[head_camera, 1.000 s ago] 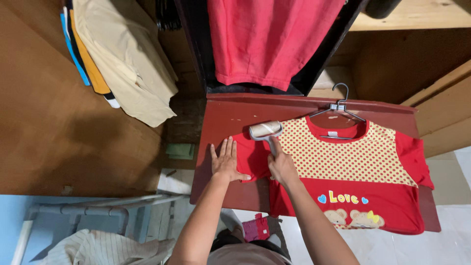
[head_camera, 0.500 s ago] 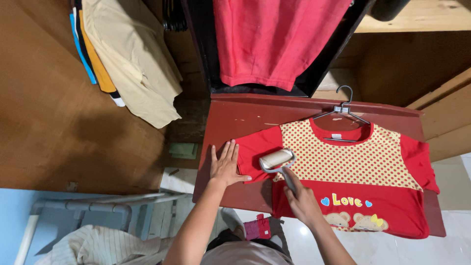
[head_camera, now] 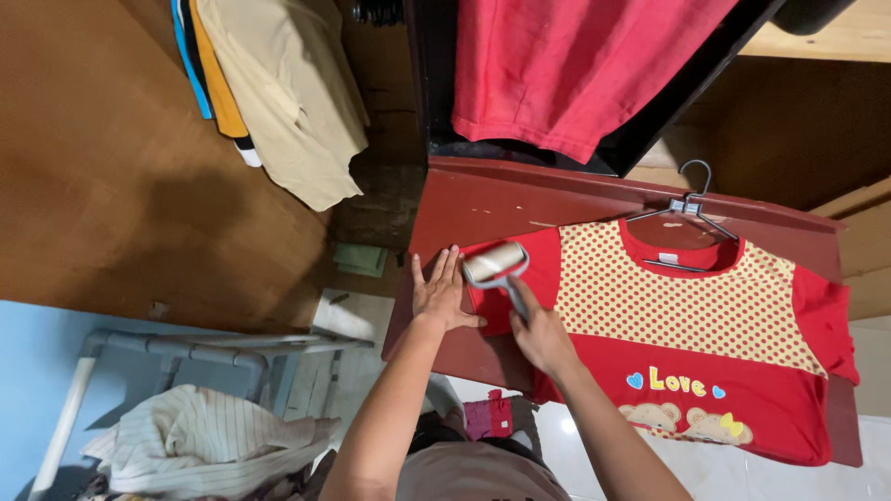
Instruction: The person uses a lint roller to remove lint from a beige long-sleeved shirt and a red short-sleeved shirt. They roll the lint roller over the shirts, hang the beige shirt in a wardrobe, and continue rolling the red shirt.
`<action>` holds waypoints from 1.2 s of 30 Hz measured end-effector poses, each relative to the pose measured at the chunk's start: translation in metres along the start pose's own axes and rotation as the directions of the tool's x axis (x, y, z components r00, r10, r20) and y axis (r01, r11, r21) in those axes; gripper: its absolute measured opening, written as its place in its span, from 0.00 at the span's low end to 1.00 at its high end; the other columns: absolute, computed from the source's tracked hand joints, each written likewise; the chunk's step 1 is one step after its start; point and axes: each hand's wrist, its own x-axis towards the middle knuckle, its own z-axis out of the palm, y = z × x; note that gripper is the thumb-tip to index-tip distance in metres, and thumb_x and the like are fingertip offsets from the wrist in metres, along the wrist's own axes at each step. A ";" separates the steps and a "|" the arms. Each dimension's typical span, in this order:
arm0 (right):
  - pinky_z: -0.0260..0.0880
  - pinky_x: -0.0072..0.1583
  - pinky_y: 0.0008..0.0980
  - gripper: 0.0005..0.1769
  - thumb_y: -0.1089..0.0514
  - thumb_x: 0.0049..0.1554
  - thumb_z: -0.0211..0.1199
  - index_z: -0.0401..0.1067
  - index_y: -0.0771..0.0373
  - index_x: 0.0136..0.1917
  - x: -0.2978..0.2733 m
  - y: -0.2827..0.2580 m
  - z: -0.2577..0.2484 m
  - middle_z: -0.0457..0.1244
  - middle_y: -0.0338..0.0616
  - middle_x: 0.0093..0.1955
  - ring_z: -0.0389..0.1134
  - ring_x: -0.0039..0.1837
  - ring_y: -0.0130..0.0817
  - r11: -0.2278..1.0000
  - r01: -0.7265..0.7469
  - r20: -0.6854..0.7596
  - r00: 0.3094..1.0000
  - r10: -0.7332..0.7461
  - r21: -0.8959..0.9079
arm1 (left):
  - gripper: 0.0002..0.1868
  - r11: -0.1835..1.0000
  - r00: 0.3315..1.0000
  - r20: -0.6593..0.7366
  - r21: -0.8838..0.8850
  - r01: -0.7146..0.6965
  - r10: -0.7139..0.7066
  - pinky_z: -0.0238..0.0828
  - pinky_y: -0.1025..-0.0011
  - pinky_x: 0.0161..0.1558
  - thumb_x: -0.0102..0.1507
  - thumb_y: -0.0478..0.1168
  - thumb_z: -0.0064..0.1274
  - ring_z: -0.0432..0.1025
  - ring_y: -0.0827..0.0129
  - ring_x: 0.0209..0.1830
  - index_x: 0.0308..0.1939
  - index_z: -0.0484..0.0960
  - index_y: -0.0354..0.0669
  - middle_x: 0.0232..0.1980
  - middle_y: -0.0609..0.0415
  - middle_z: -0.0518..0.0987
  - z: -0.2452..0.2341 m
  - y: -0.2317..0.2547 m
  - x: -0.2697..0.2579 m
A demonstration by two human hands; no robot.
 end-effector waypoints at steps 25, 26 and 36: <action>0.72 0.53 0.53 0.34 0.56 0.60 0.52 0.55 0.45 0.79 -0.052 0.042 -0.034 0.70 0.67 0.39 0.76 0.44 0.58 0.987 -0.135 -0.070 0.988 0.141 0.083 | 0.81 0.995 0.995 -0.026 -0.048 -0.093 0.091 0.15 0.40 0.77 0.42 0.81 0.61 0.26 0.65 0.85 0.82 0.34 0.42 0.85 0.52 0.31 0.004 0.025 0.014; 0.72 0.52 0.54 0.34 0.57 0.58 0.54 0.57 0.48 0.78 -0.039 0.041 -0.027 0.69 0.67 0.40 0.75 0.45 0.60 0.995 -0.003 -0.161 0.987 0.019 0.100 | 0.81 0.995 0.996 -0.031 -0.056 -0.084 0.083 0.16 0.40 0.77 0.42 0.81 0.61 0.26 0.65 0.85 0.82 0.34 0.43 0.86 0.52 0.31 0.004 0.027 0.015; 0.73 0.54 0.56 0.37 0.58 0.59 0.53 0.49 0.50 0.80 0.031 0.041 -0.017 0.69 0.69 0.39 0.73 0.42 0.63 0.999 0.043 -0.174 0.984 -0.041 0.007 | 0.82 0.999 0.999 0.022 -0.038 -0.032 0.033 0.18 0.40 0.77 0.42 0.81 0.62 0.25 0.66 0.85 0.82 0.33 0.42 0.86 0.53 0.29 -0.003 0.026 0.008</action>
